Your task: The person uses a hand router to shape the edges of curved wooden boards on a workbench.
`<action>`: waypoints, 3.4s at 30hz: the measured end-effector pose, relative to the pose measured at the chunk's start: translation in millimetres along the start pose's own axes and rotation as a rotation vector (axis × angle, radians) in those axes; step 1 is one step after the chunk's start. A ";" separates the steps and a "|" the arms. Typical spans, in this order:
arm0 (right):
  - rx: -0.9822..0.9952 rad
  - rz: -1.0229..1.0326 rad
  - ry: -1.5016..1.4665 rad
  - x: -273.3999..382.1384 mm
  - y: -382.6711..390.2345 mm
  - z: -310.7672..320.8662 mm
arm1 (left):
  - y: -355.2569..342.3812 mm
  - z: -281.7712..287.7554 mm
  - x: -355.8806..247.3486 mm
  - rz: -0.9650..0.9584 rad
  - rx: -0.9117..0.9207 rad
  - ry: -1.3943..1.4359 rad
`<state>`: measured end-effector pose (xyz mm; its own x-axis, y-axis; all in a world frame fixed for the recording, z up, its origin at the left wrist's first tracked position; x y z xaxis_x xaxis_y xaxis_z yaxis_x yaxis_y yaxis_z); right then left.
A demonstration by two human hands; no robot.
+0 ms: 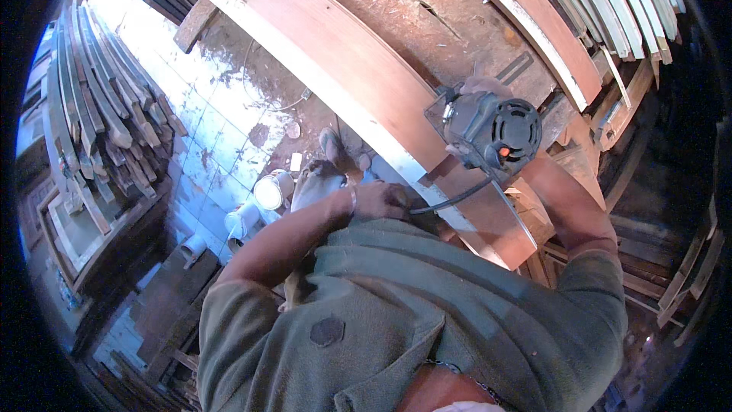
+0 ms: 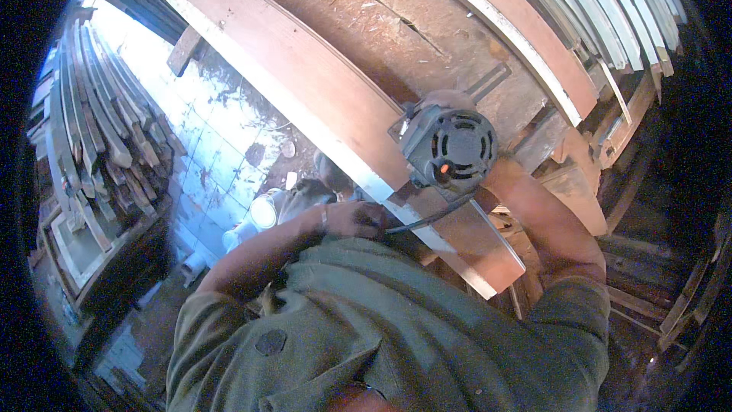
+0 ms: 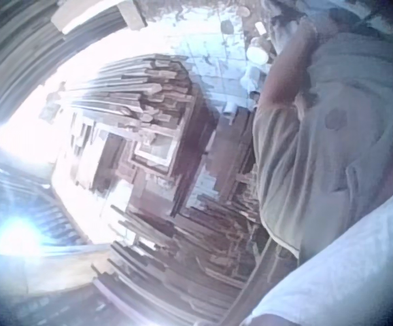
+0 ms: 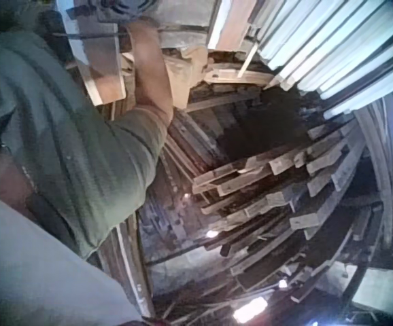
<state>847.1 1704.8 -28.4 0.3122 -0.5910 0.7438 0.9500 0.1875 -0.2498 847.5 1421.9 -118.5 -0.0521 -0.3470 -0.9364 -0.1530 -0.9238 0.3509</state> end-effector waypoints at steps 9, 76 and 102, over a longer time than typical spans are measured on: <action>-0.081 -0.107 -0.150 -11.6 -5.7 -2.6 | 144.3 198.9 -57.9 0.117 -1.058 -0.397; 0.160 -0.613 -0.969 -76.7 -556.3 -134.5 | 207.3 601.6 48.0 -0.323 -1.905 0.486; 0.071 -0.049 0.245 -90.3 -765.3 -199.9 | 218.4 593.5 39.2 0.014 -1.871 0.027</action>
<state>90.2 1457.8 -28.3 0.2631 -0.7712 0.5797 0.9647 0.2036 -0.1670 226.3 1302.4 -81.5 -0.0273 -0.3399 -0.9401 0.9890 0.1276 -0.0748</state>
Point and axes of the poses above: each hand's wrist, its own y-axis away from the middle knuckle, its own z-axis out of the back of the hand, x = y × z, the point moved 2 cm from there along -y, towards the middle knuckle, and after that the axes turned 3 degrees about -z, right-handed, at the moved point
